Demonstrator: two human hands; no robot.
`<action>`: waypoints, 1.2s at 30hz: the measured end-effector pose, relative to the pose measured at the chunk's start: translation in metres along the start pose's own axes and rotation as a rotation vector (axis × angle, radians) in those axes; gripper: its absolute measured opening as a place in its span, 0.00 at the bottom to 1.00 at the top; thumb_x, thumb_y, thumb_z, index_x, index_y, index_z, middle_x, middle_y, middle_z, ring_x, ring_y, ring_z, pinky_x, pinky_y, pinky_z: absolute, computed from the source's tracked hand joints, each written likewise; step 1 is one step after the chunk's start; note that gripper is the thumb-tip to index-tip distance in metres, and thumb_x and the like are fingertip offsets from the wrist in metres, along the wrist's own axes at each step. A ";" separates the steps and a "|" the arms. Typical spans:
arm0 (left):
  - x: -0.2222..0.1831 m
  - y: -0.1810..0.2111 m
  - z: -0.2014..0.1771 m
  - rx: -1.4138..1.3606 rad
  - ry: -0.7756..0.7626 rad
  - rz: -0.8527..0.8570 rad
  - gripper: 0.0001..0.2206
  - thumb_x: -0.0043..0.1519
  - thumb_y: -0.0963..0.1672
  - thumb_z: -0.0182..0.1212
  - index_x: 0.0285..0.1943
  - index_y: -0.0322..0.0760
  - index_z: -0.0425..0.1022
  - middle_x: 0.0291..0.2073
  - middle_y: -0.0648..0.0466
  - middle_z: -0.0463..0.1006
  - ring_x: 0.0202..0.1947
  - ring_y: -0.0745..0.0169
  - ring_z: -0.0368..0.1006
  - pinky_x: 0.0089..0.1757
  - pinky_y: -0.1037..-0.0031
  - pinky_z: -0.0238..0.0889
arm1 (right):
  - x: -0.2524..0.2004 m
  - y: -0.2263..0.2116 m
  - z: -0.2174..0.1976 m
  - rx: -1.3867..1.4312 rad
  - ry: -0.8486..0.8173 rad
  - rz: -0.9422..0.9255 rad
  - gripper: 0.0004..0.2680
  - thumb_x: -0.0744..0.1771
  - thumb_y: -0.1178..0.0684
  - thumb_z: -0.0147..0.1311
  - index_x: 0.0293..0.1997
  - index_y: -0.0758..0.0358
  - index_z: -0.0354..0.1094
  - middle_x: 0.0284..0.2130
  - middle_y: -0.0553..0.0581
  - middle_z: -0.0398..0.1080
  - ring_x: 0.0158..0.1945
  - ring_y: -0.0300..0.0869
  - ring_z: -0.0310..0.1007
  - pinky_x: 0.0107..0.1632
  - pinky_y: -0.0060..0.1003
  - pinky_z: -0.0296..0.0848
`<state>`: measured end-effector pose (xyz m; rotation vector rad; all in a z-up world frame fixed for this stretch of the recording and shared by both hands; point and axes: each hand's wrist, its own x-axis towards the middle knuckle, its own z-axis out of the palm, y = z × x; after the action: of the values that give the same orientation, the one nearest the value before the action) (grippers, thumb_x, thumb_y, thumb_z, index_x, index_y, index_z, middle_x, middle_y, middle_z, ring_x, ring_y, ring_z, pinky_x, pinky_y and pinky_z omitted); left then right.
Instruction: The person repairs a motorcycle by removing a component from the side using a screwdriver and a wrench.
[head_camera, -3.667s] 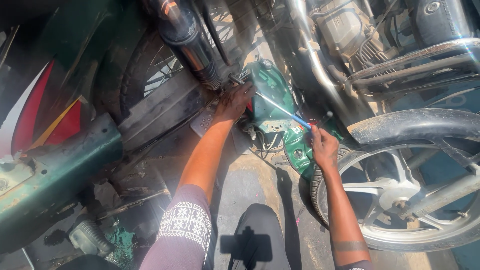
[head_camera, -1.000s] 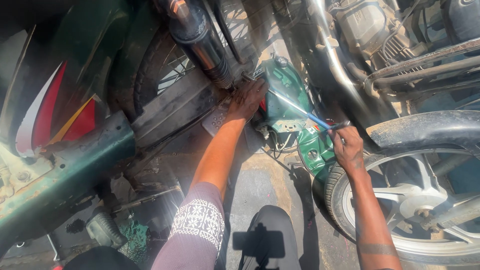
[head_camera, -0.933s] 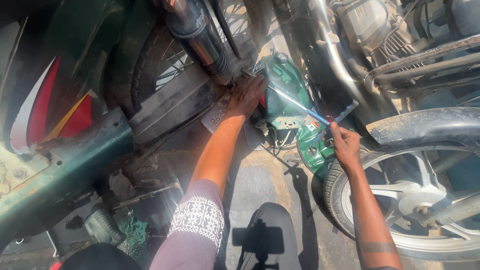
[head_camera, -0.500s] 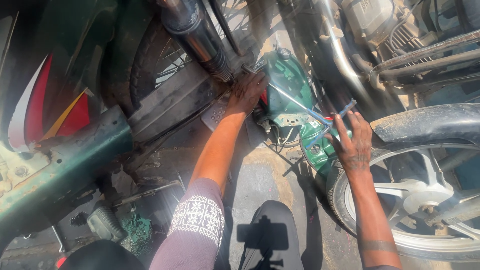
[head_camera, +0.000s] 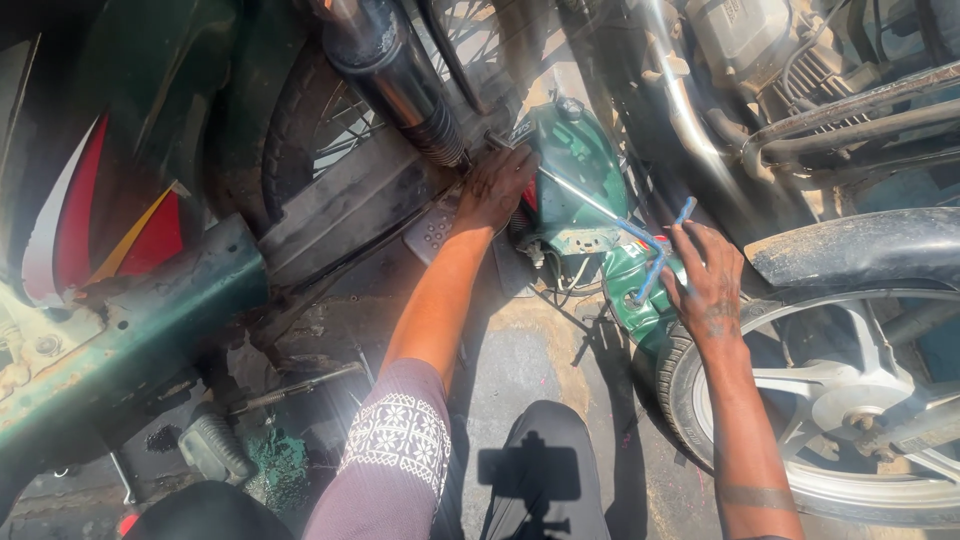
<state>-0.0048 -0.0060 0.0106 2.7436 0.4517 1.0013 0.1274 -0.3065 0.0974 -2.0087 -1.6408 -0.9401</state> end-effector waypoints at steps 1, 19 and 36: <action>-0.001 -0.001 0.000 -0.003 0.000 0.007 0.07 0.63 0.39 0.50 0.49 0.39 0.67 0.47 0.51 0.70 0.51 0.49 0.69 0.50 0.58 0.64 | -0.001 0.005 0.001 0.001 -0.030 -0.077 0.16 0.60 0.54 0.64 0.49 0.71 0.72 0.39 0.69 0.76 0.43 0.59 0.77 0.44 0.49 0.74; 0.000 0.003 -0.003 0.006 0.063 -0.001 0.09 0.60 0.38 0.50 0.48 0.39 0.68 0.46 0.51 0.70 0.50 0.49 0.68 0.48 0.57 0.64 | -0.061 0.034 0.048 0.064 -0.021 0.059 0.18 0.76 0.40 0.39 0.56 0.68 0.67 0.41 0.63 0.73 0.42 0.51 0.72 0.47 0.40 0.69; 0.001 0.001 -0.002 -0.023 0.051 -0.004 0.07 0.60 0.38 0.51 0.46 0.39 0.68 0.43 0.52 0.70 0.50 0.49 0.68 0.49 0.59 0.66 | -0.058 0.035 0.059 0.291 -0.143 0.390 0.12 0.71 0.48 0.53 0.46 0.70 0.69 0.36 0.68 0.69 0.42 0.63 0.67 0.45 0.52 0.65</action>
<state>-0.0053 -0.0064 0.0129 2.7012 0.4500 1.0708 0.1707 -0.3169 0.0194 -2.1148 -1.2918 -0.4022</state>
